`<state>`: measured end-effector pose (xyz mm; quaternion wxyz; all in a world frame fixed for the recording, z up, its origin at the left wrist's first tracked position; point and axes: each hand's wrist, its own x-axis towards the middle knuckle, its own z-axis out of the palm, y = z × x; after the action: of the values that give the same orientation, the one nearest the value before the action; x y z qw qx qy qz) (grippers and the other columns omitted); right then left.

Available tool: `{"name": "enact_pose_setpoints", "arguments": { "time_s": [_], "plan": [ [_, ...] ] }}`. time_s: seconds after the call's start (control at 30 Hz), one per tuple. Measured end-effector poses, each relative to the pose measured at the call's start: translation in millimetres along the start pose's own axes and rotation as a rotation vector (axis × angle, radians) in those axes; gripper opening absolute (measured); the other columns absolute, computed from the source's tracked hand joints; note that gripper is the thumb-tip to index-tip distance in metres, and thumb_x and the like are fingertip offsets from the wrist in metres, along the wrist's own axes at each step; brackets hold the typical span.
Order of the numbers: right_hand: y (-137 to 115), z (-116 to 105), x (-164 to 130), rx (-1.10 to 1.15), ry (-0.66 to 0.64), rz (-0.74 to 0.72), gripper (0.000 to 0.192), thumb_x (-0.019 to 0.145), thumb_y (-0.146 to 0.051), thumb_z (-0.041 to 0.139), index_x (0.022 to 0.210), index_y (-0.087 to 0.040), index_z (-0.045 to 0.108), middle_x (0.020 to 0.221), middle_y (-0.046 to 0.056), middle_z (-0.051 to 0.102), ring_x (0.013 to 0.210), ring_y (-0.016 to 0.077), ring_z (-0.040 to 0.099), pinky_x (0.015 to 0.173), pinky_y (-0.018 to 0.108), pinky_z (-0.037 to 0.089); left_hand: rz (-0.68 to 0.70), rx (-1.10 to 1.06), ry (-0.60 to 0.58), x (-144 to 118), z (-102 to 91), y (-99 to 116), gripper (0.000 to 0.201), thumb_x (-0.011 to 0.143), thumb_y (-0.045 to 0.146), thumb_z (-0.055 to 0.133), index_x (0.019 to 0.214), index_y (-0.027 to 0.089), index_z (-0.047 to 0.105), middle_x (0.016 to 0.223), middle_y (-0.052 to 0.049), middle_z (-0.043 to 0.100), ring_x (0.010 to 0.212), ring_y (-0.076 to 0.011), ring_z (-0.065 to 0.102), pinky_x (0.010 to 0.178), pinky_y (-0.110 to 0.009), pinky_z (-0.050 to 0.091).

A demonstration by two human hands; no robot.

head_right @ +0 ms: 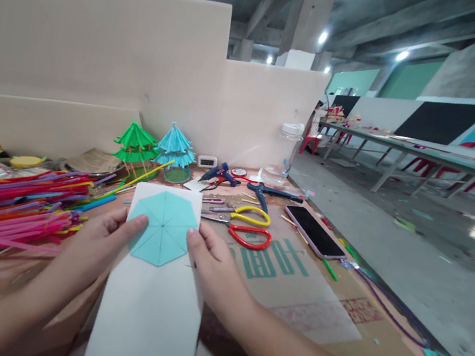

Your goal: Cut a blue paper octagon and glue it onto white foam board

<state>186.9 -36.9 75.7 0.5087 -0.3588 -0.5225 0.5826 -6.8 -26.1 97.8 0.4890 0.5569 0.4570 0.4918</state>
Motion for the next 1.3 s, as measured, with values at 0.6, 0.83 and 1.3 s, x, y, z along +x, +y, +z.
{"name": "enact_pose_setpoints", "arguments": {
  "time_s": [0.6,0.83,1.3],
  "plan": [
    [-47.3,-20.3,21.7,-0.884,-0.017,-0.568,0.046,0.086,-0.037,0.075,0.128,-0.027,0.061,0.142,0.013,0.052,0.135,0.0314,0.048,0.112,0.053,0.042,0.155,0.069,-0.029,0.8,-5.8,0.0,0.045,0.085,0.050,0.073,0.113,0.017,0.064,0.105,-0.008,0.076,0.087,-0.0233,0.071,0.074,-0.030,0.056],
    [-45.5,-3.7,32.2,-1.021,-0.048,-0.608,0.051,0.085,-0.029,0.076,0.130,-0.022,0.053,0.145,0.016,0.046,0.140,0.0292,0.043,0.113,0.051,0.040,0.151,0.039,-0.040,-1.8,-3.9,-1.2,0.042,0.087,0.047,0.072,0.118,0.020,0.061,0.092,-0.003,0.076,0.079,-0.0206,0.070,0.068,-0.027,0.054],
    [-50.2,8.6,35.3,-0.989,0.043,-0.928,0.013,0.092,-0.014,0.063,0.100,-0.023,0.064,0.106,0.008,0.069,0.105,0.0237,0.061,0.093,0.042,0.046,0.203,-0.017,-0.031,-1.6,-3.1,-5.2,0.037,0.087,0.043,0.073,0.114,0.019,0.063,0.091,-0.002,0.076,0.079,-0.0200,0.070,0.069,-0.027,0.055]
  ]
}}
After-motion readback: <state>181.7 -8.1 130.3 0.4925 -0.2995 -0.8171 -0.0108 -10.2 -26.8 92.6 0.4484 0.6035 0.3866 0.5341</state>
